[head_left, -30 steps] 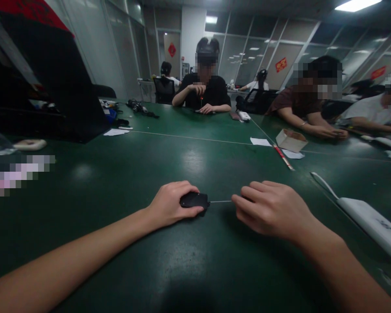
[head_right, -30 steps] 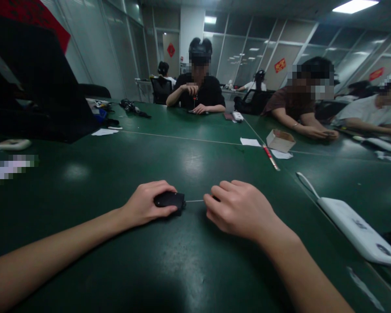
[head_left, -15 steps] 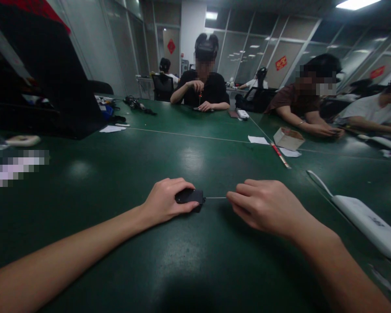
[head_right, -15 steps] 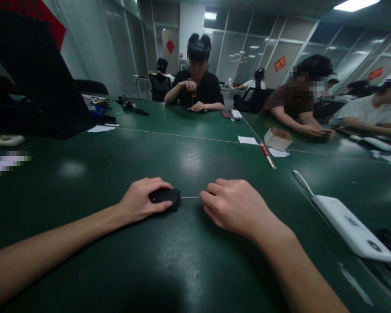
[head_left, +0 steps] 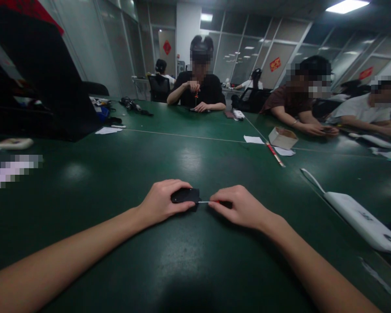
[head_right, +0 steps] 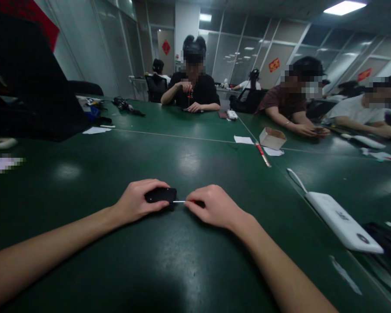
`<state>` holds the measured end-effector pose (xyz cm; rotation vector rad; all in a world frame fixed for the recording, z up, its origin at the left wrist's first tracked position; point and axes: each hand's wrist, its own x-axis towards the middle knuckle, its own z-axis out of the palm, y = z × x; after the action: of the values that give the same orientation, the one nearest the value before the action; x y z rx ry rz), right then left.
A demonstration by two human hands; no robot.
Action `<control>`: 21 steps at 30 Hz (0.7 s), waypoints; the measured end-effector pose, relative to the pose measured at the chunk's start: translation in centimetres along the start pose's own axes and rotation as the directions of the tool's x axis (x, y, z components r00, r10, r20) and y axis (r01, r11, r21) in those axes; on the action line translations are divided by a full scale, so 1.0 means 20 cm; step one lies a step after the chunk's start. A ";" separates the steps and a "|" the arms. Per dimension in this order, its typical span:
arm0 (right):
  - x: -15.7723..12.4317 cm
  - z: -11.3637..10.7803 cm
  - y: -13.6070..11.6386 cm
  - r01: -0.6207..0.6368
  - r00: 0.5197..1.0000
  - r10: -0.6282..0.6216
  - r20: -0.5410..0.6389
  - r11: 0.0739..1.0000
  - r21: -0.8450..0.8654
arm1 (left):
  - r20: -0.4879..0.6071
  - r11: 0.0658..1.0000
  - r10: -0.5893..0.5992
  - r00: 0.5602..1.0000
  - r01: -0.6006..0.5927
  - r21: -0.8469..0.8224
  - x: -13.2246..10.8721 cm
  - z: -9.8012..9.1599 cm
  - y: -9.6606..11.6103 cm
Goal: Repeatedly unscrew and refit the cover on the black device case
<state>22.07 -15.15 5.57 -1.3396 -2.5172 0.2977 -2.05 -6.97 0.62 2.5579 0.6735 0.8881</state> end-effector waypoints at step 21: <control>0.01 0.02 -0.04 -0.009 1.000 0.009 0.009 0.998 -0.063 | 0.008 0.999 0.023 1.000 -0.022 -0.028 0.01 0.00 0.01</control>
<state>21.21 -15.55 5.39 -1.3761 -2.5484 0.2289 -1.83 -7.08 0.73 2.5481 0.6268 0.8876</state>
